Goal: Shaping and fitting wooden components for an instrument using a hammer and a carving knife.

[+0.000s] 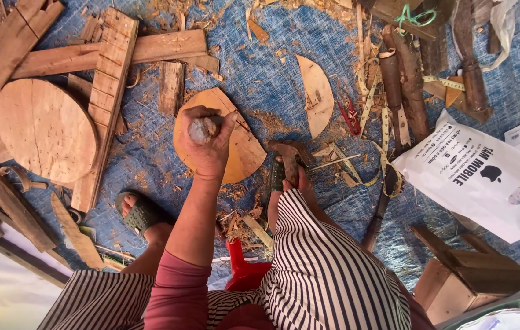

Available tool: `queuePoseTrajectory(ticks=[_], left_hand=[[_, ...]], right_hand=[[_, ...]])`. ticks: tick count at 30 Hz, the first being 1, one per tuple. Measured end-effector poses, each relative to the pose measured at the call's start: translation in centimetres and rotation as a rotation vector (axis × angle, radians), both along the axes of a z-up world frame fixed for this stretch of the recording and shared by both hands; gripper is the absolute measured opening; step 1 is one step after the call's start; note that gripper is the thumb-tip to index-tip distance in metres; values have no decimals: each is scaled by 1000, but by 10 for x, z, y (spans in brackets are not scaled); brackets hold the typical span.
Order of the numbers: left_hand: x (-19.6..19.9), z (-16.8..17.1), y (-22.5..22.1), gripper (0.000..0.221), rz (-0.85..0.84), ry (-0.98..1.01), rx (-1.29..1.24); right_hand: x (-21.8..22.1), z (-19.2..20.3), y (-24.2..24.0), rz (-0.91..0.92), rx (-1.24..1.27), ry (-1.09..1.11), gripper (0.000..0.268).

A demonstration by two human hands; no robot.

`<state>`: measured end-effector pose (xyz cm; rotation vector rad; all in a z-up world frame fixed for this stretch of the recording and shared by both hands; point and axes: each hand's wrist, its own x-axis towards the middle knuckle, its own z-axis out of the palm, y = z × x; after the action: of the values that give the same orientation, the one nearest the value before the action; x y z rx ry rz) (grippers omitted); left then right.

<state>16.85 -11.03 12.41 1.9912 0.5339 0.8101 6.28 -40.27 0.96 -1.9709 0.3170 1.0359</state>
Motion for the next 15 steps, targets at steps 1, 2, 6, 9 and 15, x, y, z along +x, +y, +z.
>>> queuePoseTrajectory(ticks=[1,2,6,9,15], left_hand=[[-1,0,-2,46,-1,-3,0],[-2,1,-3,44,4,-11,-55],[-9,2,-4,47,26,0,-94],[-2,26,0,48,26,-10,-46],[4,23,9,44,23,-13,4]], right_hand=[[0,-3,-2,-1,0,-3,71],[0,-5,-4,-3,7,2,72],[-3,-11,-8,-15,35,16,73],[3,-1,-5,32,14,-2,72],[3,-9,-2,18,19,-30,71]])
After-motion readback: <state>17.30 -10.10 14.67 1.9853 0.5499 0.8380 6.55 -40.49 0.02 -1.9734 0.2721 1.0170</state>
